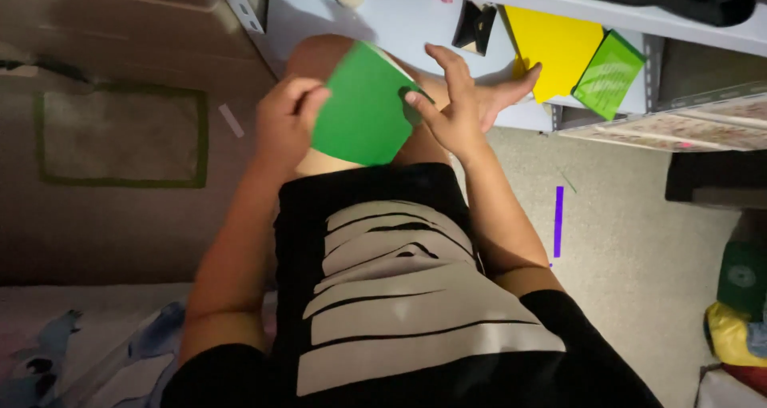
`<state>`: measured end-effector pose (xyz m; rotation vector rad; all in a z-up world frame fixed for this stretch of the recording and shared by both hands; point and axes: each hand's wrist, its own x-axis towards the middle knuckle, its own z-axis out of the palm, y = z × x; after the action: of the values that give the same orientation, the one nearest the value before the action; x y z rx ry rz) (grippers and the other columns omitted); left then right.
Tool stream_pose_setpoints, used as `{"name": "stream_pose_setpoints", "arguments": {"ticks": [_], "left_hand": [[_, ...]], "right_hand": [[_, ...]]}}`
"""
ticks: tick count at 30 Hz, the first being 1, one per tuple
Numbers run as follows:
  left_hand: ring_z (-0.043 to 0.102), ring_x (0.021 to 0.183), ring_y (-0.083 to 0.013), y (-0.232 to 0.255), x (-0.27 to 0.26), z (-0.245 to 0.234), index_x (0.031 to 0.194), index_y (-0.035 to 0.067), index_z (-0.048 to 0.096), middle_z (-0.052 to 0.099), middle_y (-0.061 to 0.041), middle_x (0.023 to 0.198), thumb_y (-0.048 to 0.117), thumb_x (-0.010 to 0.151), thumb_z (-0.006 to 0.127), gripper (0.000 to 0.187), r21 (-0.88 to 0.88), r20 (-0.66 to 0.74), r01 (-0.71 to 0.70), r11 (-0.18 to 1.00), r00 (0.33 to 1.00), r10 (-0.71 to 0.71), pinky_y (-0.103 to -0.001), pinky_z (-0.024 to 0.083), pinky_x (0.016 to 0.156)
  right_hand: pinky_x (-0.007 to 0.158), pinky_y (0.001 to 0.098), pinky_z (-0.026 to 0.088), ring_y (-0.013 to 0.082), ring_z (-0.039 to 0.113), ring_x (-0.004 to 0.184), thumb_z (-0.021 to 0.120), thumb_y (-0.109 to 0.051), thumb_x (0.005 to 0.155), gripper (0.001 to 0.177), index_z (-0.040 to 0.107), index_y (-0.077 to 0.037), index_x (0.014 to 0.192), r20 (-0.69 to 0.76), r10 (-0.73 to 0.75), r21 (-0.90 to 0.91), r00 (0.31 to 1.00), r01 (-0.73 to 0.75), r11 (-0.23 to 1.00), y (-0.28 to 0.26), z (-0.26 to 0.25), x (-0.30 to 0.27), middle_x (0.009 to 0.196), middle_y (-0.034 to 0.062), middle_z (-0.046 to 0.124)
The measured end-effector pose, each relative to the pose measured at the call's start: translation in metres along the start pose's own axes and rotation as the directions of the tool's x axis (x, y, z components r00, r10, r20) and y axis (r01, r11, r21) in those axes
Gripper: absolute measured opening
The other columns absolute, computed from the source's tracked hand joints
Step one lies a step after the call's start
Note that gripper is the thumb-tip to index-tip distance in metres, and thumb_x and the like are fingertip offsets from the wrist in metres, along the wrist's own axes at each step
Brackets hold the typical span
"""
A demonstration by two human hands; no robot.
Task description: A person sitting on the floor aligns a green plastic folder into a manual hole puncher and presses down to create holes.
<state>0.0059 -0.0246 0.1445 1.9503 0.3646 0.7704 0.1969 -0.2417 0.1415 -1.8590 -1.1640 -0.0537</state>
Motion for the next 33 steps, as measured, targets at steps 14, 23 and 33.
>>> {"name": "stream_pose_setpoints", "arguments": {"ticks": [14, 23, 33], "left_hand": [[0.052, 0.072, -0.0052, 0.087, 0.006, 0.011, 0.121, 0.007, 0.077, 0.059, 0.001, 0.071, 0.014, 0.096, 0.08, 0.026, -0.326, 0.027, -0.047, 0.944, 0.998, 0.059, -0.023, 0.052, 0.071], [0.061, 0.087, -0.0049, 0.087, 0.003, 0.029, 0.111, -0.002, 0.078, 0.078, -0.01, 0.095, 0.005, 0.098, 0.075, 0.015, -0.471, -0.19, 0.001, 0.882, 0.976, -0.102, -0.026, 0.056, 0.083], [0.061, 0.073, -0.0069, 0.082, 0.01, 0.035, 0.098, -0.002, 0.077, 0.077, -0.013, 0.088, 0.003, 0.092, 0.084, 0.011, -0.373, -0.198, -0.03, 0.927, 0.979, -0.049, -0.027, 0.056, 0.069]], "right_hand": [[0.122, 0.0374, 0.026, 0.008, 0.066, 0.083, 0.076, -0.002, 0.097, 0.042, 0.056, -0.002, 0.134, -0.203, 0.13, 0.507, 0.971, -0.009, 0.862, -0.065, -0.071, 0.005, 0.089, 0.0047, 0.071], [0.125, 0.0375, 0.017, 0.0046, 0.062, 0.082, 0.075, -0.004, 0.097, 0.03, 0.062, -0.003, 0.124, -0.269, 0.231, 0.521, 0.935, -0.061, 0.852, -0.075, -0.065, 0.001, 0.081, 0.0015, 0.07], [0.11, 0.0283, 0.039, 0.0055, 0.056, 0.075, 0.072, -0.007, 0.099, 0.018, 0.066, 0.0, 0.114, -0.271, 0.28, 0.518, 0.921, -0.106, 0.849, -0.085, -0.074, -0.001, 0.074, 0.0024, 0.068]]}}
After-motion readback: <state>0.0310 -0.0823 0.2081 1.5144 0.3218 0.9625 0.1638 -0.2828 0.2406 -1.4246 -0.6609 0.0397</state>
